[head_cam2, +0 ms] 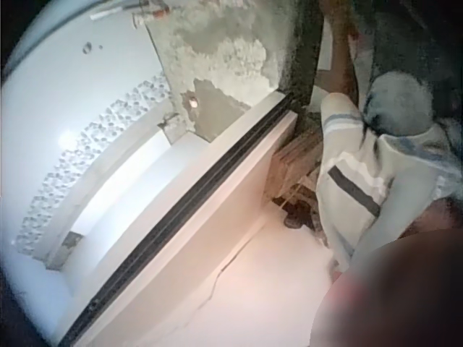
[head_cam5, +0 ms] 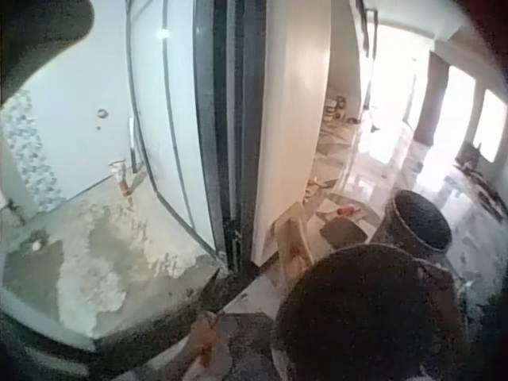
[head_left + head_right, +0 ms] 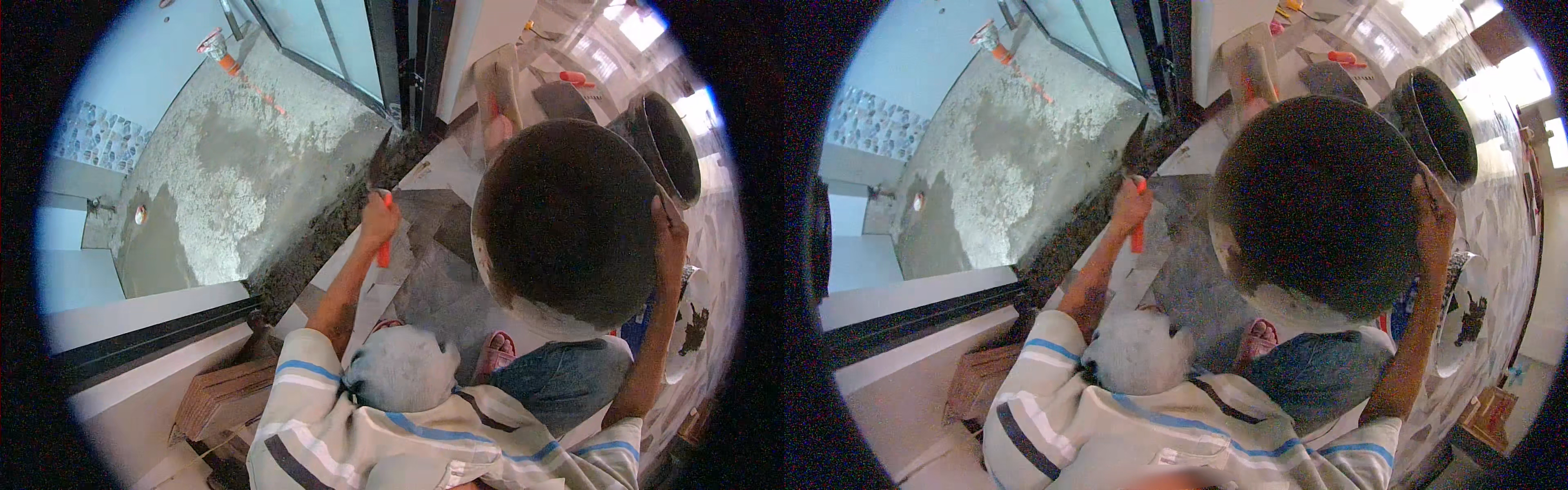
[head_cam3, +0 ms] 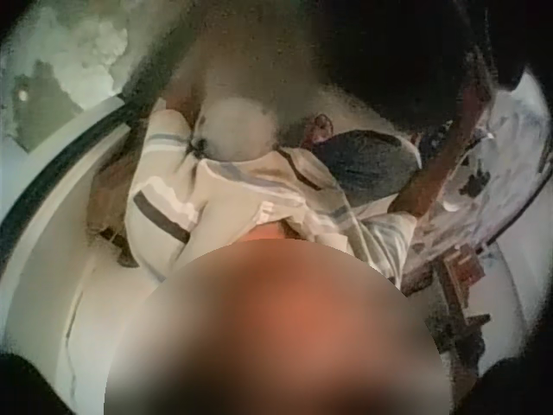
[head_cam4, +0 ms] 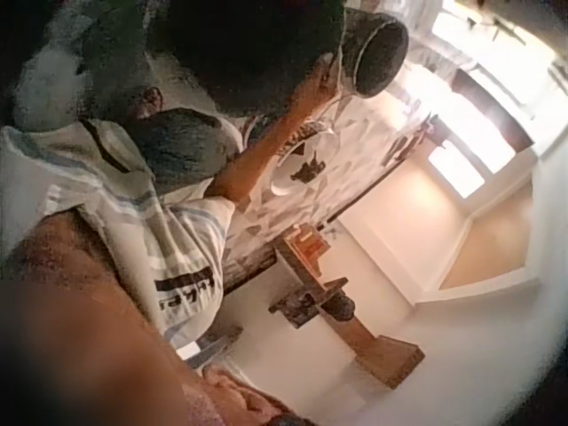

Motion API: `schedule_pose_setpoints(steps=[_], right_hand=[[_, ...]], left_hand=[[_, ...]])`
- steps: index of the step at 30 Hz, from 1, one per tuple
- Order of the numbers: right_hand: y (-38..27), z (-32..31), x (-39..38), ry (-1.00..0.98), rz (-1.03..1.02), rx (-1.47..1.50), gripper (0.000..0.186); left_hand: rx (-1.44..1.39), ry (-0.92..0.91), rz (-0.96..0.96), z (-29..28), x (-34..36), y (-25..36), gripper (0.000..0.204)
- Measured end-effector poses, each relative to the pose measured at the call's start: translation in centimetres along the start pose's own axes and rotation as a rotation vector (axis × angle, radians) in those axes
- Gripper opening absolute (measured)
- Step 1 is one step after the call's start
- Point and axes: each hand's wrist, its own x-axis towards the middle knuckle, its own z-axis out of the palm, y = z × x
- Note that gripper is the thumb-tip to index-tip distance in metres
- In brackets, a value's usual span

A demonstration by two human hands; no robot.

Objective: Applying mortar and laying floor tiles in a building interior.

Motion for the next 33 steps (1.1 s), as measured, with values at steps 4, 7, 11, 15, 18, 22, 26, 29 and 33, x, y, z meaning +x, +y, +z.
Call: schedule_pose_setpoints(steps=[4, 7, 11, 15, 18, 22, 26, 29, 33], right_hand=[[1.7, -0.6, 0.2, -0.012, 0.034, 0.016, 0.04], [1.1, -0.2, -0.5, 0.021, 0.012, -0.018, 0.034], [2.0, -0.1, 0.1, 0.006, -0.015, -0.041, 0.036], [2.8, -0.4, 0.3, 0.021, 0.017, -0.004, 0.036], [1.4, -0.2, 0.0, 0.011, -0.007, -0.07, 0.037], [1.5, -0.3, 0.0, 0.01, -0.047, -0.012, 0.037], [1.3, 0.1, -0.1, 0.017, 0.033, -0.067, 0.038], [1.8, 0.0, 0.0, -0.002, -0.039, -0.077, 0.04], [3.2, -0.8, 0.1, 0.011, -0.029, -0.064, 0.041]], left_hand=[[-0.086, -0.054, -0.019, 1.5, -1.9, 2.9, 0.047], [-0.022, 0.009, -0.036, 1.8, -2.8, 2.8, 0.057], [0.007, 0.135, 0.028, 3.3, -3.0, 1.9, 0.058], [-0.187, -0.031, -0.078, 4.8, -2.2, 4.4, 0.053], [-0.164, -0.059, -0.114, 6.8, -0.8, 5.0, 0.052], [-0.205, -0.117, -0.095, 9.3, 1.6, 5.8, 0.048], [-0.242, -0.179, -0.207, 9.4, 2.4, 5.0, 0.057], [-0.098, -0.074, -0.097, 9.0, 1.8, 2.6, 0.07], [-0.151, -0.111, -0.214, 6.3, -2.1, 0.3, 0.067]])
